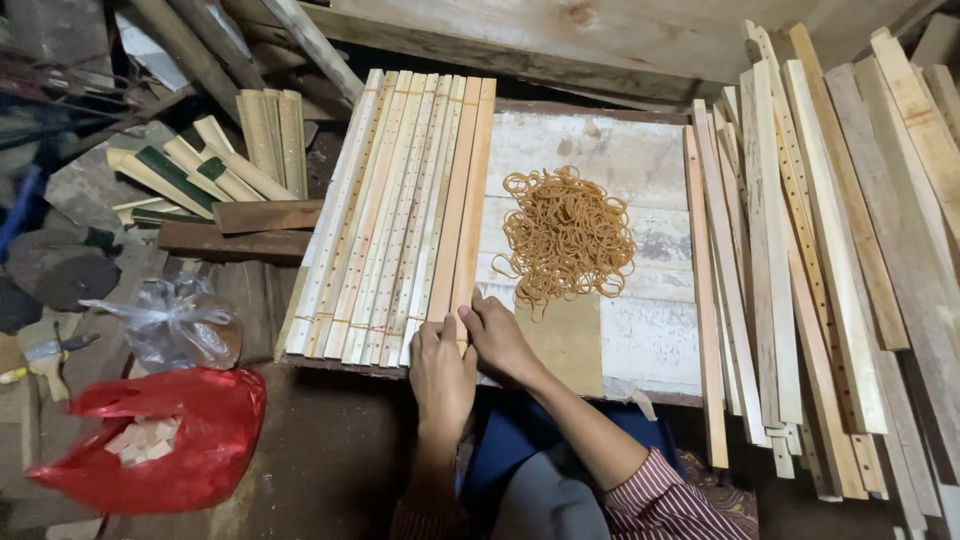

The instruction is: Assembling wooden frames by aligning slats and securing them with rubber bands

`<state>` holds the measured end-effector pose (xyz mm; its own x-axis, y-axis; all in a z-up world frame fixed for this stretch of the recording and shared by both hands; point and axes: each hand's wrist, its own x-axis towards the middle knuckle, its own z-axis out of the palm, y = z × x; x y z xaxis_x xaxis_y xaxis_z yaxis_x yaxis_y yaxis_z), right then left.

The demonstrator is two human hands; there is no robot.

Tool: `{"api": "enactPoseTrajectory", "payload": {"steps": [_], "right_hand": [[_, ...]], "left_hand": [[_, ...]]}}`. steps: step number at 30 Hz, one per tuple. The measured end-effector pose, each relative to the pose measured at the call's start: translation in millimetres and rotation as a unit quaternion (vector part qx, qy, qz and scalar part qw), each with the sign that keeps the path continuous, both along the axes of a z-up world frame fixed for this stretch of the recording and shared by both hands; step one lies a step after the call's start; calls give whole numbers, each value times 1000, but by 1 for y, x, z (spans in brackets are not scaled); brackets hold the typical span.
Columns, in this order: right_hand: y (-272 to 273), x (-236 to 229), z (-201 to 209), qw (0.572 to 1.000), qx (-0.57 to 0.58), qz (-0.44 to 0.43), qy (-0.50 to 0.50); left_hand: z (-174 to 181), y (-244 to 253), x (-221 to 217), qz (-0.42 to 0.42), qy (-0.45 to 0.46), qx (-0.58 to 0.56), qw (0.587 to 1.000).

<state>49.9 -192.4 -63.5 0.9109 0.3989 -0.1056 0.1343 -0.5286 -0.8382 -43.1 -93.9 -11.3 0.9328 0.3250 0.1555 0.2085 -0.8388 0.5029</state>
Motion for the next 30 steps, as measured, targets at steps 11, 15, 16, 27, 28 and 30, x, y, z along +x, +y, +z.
{"api": "enactPoseTrajectory", "payload": {"steps": [11, 15, 16, 27, 28, 30], "right_hand": [[-10, 8, 35, 961, -109, -41, -249], [-27, 27, 17, 940, -178, -40, -289], [-35, 32, 8, 939, -178, -41, -292], [-105, 42, 6, 967, -4, -93, -237], [-114, 33, 20, 966, -7, -101, -237], [-132, 13, 45, 967, 14, -141, -213]], "left_hand": [[0, -8, 5, 56, 42, 29, 997], [-14, -13, 7, 55, 11, 93, 994], [-18, -14, 9, 54, 8, 93, 994], [23, -93, 16, -140, -12, -42, 989], [20, -98, 18, -148, -12, -43, 988], [13, -109, 22, -168, -6, -52, 984]]}}
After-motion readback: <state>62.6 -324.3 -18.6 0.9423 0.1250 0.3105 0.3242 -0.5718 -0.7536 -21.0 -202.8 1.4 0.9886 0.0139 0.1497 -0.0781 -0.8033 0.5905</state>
